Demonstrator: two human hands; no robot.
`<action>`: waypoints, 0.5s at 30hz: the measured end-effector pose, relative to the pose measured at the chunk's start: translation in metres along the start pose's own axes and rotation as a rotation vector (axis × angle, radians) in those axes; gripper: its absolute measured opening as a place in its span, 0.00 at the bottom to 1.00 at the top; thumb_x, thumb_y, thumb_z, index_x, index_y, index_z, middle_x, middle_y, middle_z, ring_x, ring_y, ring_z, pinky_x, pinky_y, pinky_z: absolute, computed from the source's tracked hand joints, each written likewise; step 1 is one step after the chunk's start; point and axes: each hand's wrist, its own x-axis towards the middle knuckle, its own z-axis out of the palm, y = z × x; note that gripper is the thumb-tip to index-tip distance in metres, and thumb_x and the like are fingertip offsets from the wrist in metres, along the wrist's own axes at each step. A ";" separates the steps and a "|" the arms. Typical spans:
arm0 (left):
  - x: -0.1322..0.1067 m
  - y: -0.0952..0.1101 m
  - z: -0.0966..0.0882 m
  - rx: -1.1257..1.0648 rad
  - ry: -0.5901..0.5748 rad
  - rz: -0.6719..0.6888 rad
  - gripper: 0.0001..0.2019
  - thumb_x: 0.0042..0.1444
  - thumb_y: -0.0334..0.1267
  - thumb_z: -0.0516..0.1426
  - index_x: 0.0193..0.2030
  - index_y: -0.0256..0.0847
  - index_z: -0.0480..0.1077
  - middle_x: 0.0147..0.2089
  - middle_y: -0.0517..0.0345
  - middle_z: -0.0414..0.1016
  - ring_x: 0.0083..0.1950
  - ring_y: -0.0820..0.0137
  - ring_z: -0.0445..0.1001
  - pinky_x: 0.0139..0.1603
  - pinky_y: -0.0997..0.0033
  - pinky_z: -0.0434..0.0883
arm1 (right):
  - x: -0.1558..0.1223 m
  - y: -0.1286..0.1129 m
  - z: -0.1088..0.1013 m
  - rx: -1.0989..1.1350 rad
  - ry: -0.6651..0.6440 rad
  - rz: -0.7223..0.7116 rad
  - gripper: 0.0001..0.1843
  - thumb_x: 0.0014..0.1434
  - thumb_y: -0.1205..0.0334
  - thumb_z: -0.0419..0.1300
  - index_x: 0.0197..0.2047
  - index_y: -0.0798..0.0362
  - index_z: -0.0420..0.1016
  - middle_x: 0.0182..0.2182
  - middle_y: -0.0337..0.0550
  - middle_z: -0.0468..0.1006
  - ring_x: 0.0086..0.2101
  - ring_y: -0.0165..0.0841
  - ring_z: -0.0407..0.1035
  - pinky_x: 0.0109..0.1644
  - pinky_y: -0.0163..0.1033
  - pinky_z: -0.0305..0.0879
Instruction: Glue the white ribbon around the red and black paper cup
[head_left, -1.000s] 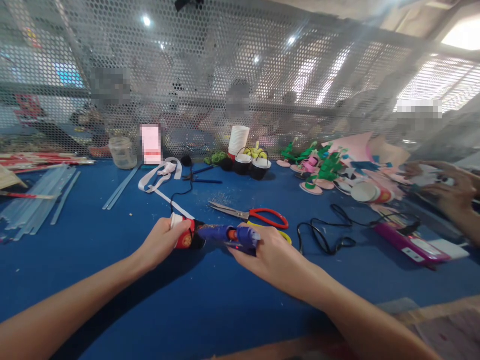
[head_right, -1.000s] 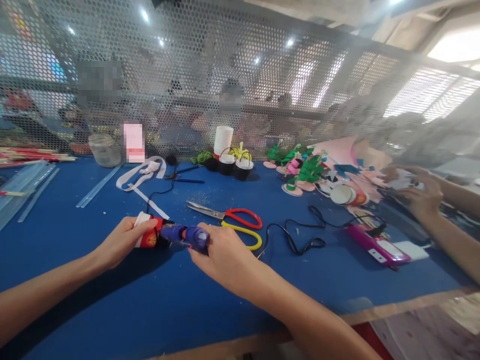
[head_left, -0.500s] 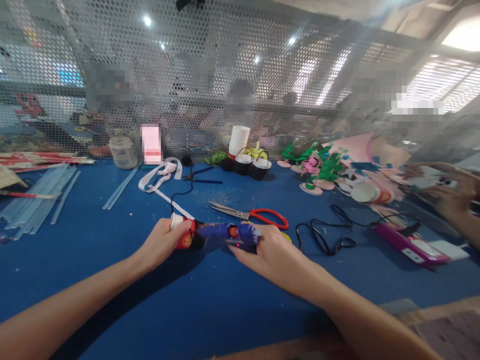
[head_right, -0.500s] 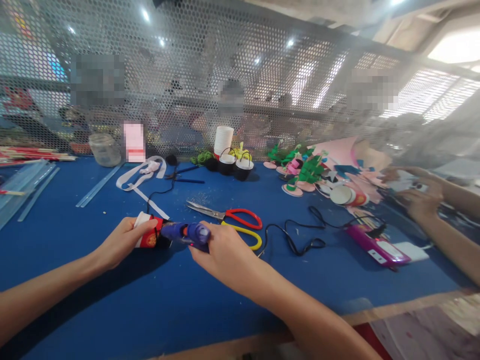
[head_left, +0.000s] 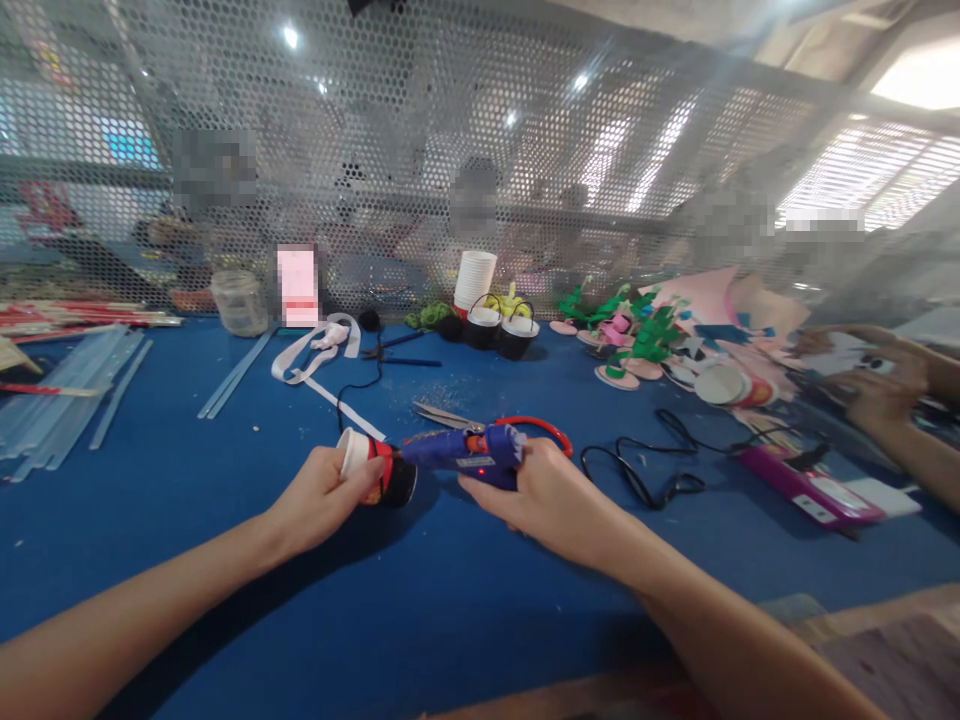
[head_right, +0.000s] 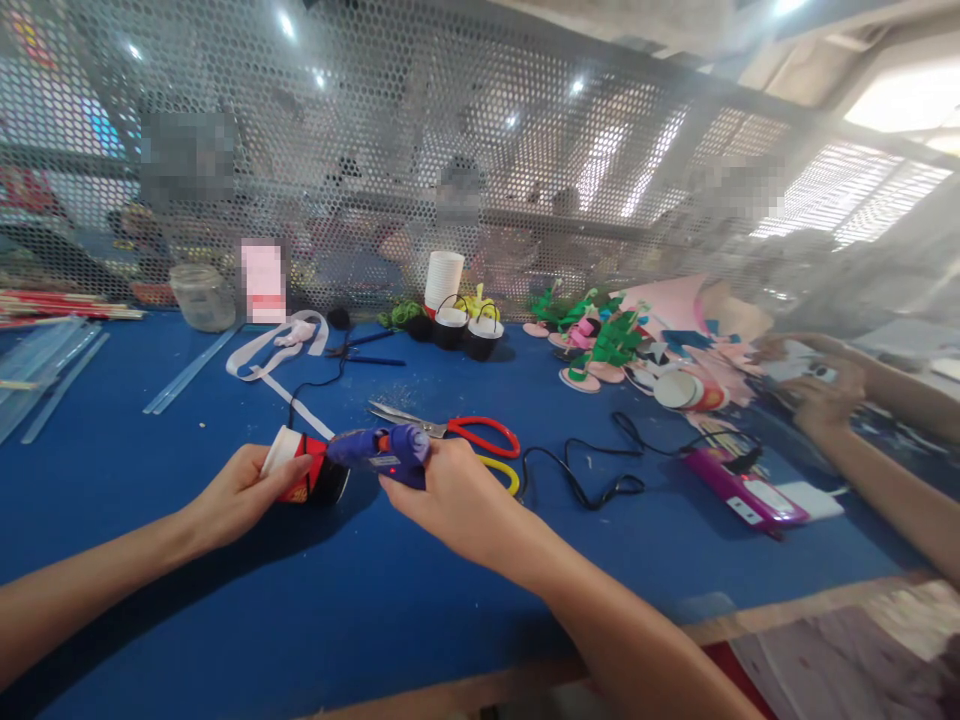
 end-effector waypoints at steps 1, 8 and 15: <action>0.000 0.000 0.000 0.009 -0.002 0.006 0.17 0.50 0.45 0.46 0.15 0.38 0.54 0.17 0.65 0.51 0.20 0.78 0.49 0.20 0.78 0.50 | -0.001 0.000 0.000 0.006 -0.011 0.009 0.10 0.47 0.59 0.53 0.19 0.54 0.61 0.10 0.33 0.60 0.12 0.23 0.53 0.14 0.29 0.50; 0.000 0.001 0.000 0.009 -0.012 0.007 0.18 0.50 0.47 0.45 0.16 0.38 0.54 0.18 0.65 0.51 0.21 0.78 0.49 0.20 0.77 0.51 | -0.001 -0.004 -0.002 0.029 -0.002 0.046 0.11 0.46 0.59 0.53 0.17 0.53 0.59 0.08 0.32 0.61 0.11 0.23 0.54 0.13 0.29 0.51; 0.000 0.000 0.001 0.052 -0.010 0.051 0.17 0.50 0.44 0.46 0.14 0.39 0.52 0.17 0.66 0.48 0.19 0.78 0.46 0.18 0.78 0.48 | -0.002 -0.006 -0.006 0.019 -0.061 0.141 0.14 0.45 0.58 0.54 0.15 0.53 0.57 0.07 0.33 0.60 0.09 0.23 0.54 0.10 0.28 0.49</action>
